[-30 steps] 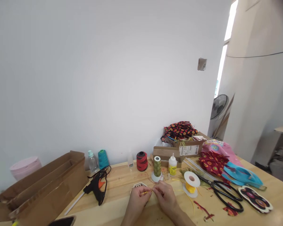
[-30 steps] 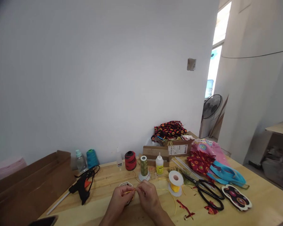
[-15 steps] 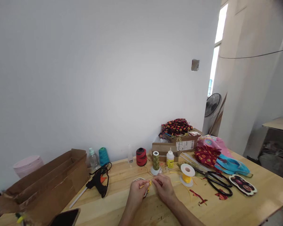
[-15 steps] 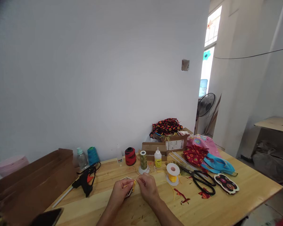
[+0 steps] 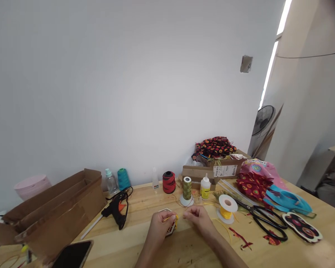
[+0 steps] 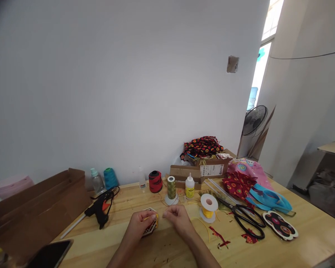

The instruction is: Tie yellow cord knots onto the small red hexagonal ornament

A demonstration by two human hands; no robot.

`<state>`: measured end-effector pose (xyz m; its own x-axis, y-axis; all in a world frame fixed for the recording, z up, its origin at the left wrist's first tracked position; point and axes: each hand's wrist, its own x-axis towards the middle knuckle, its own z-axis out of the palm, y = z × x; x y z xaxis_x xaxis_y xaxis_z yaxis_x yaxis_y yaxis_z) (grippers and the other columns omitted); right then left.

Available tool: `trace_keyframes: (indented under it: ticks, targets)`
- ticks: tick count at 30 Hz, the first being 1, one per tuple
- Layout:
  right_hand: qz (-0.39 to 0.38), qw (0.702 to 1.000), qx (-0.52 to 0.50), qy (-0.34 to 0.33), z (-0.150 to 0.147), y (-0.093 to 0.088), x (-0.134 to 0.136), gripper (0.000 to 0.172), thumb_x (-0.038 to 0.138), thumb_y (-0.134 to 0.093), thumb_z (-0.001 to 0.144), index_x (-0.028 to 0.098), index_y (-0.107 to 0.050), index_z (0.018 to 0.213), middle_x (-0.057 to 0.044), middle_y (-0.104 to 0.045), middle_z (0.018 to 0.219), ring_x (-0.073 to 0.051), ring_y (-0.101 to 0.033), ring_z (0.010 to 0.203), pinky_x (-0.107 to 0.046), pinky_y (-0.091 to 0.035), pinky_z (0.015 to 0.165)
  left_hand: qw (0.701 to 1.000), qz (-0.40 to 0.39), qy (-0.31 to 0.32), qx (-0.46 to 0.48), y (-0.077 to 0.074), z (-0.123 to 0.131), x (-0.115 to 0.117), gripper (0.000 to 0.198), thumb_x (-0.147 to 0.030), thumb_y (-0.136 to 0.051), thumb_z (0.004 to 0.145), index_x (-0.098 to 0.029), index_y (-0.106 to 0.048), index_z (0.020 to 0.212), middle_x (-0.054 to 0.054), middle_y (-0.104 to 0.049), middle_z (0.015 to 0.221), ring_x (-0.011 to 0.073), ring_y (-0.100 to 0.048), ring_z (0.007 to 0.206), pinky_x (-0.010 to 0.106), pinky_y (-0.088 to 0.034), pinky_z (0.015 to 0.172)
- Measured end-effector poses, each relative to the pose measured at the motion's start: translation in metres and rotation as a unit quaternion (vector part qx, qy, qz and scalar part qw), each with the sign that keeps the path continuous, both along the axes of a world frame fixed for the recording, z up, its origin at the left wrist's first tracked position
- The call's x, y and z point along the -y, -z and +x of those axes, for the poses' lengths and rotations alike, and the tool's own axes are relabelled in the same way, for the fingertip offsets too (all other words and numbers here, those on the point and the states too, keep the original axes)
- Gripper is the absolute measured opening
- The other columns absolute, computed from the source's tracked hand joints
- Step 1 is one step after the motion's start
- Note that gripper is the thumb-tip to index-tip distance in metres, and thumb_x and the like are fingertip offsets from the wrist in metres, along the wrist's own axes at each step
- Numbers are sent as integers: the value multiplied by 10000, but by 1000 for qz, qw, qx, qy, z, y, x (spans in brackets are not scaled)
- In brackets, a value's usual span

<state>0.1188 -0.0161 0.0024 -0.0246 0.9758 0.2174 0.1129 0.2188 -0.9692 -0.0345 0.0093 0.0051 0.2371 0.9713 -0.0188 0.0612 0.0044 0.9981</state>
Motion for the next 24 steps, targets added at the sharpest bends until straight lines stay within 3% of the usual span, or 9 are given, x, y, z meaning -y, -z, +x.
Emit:
trace_keyframes:
  ticks: [2,5,8,10,13,16,20,24]
  targets:
    - [-84,988,-111,-61,9,-3,1,276,344,-431,721,117,-553,624,94,-200,417,-35,-136,354,-154,-121,321,999,-35,-10,27,1,-1,-1,264,-327,-624,516,-86,-632,623,-9,-538,463,90,-458,423,194,-337,435]
    - [-202,921,-303,-140,20,-8,3,179,260,-457,686,134,-555,768,101,-202,431,-33,-99,351,-140,-74,307,997,-55,-23,48,5,0,-1,268,-320,-619,519,-82,-617,644,-13,-528,449,85,-456,403,190,-327,417]
    - [-230,895,-345,-167,19,-12,6,346,186,-456,654,168,-486,998,112,-254,384,-30,-123,318,-132,-77,298,999,-16,-23,21,6,2,-1,240,-305,-586,557,-82,-616,639,-24,-508,434,77,-434,397,182,-309,406]
    - [-221,909,-312,-166,12,-13,8,441,204,-449,679,179,-392,1116,110,-328,357,-27,-158,292,-134,-88,294,1000,13,-24,-9,4,4,1,227,-292,-560,584,-85,-622,654,-20,-518,450,84,-436,413,185,-315,415]
    - [-174,954,-195,-149,-4,-12,9,546,261,-469,696,154,-280,1197,91,-434,349,-26,-231,260,-138,-111,289,998,45,-28,-46,-2,7,5,205,-264,-544,596,-99,-635,676,11,-577,536,124,-491,503,210,-364,483]
    - [-116,986,-66,-99,-17,-5,6,601,258,-500,666,126,-270,1206,102,-411,334,-48,-334,281,-136,-180,301,997,60,-19,-48,-7,8,7,177,-236,-533,599,-120,-645,672,20,-604,579,153,-525,583,221,-388,544]
    - [-45,997,55,-26,-21,7,3,519,231,-470,677,145,-346,1173,98,-386,353,-49,-314,317,-147,-221,323,998,33,2,-44,-6,7,7,183,-237,-518,614,-109,-646,635,-1,-564,486,114,-475,457,191,-341,434]
    - [15,992,120,26,-18,13,1,469,199,-486,658,156,-426,1121,107,-315,358,-45,-237,344,-155,-191,337,998,51,13,-44,-5,7,6,188,-240,-540,612,-95,-657,640,22,-596,542,123,-498,517,195,-357,481]
